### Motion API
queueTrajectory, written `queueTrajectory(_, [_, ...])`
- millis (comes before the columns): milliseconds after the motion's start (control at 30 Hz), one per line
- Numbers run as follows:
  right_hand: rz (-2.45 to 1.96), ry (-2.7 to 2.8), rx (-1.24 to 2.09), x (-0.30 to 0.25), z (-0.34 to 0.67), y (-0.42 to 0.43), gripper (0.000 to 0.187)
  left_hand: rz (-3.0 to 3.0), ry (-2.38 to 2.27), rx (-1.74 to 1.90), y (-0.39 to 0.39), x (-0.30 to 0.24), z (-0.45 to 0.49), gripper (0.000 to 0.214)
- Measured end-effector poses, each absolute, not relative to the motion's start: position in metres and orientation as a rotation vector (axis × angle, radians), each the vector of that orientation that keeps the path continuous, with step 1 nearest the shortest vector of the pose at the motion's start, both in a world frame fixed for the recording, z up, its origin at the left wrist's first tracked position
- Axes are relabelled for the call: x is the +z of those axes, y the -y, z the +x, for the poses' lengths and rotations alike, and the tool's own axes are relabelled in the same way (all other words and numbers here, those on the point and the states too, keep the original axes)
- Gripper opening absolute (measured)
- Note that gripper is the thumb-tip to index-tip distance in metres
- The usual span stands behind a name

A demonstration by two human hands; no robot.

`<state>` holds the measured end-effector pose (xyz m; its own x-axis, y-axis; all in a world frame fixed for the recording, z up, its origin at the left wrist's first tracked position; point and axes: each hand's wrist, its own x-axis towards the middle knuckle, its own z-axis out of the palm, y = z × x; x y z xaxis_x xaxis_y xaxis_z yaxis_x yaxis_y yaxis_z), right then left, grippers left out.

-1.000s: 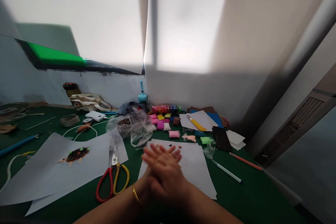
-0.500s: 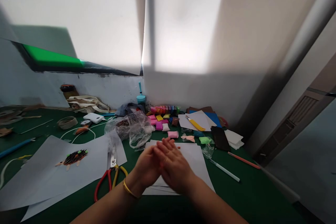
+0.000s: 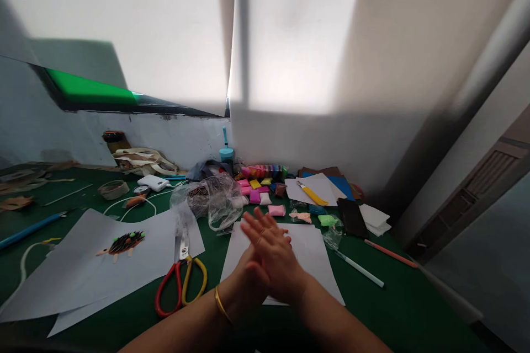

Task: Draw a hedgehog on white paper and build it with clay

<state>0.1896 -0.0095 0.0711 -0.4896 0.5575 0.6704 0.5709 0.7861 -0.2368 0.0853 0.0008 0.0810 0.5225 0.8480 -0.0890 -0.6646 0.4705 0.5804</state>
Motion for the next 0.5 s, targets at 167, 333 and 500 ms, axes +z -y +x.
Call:
queueTrajectory(167, [-0.881, 2.220, -0.070, 0.070, 0.186, 0.016, 0.059, 0.495, -0.371, 0.928, -0.005, 0.079, 0.075, 0.060])
queueTrajectory(333, [-0.819, 2.182, -0.052, 0.069, 0.186, 0.018, 0.058, 0.482, -0.455, 0.862, 0.005, 0.070, 0.076, 0.052])
queueTrajectory(500, [-0.831, 2.230, -0.062, 0.061, 0.184, 0.021, 0.060, 0.482, -0.396, 0.893, -0.001, 0.082, 0.070, 0.052])
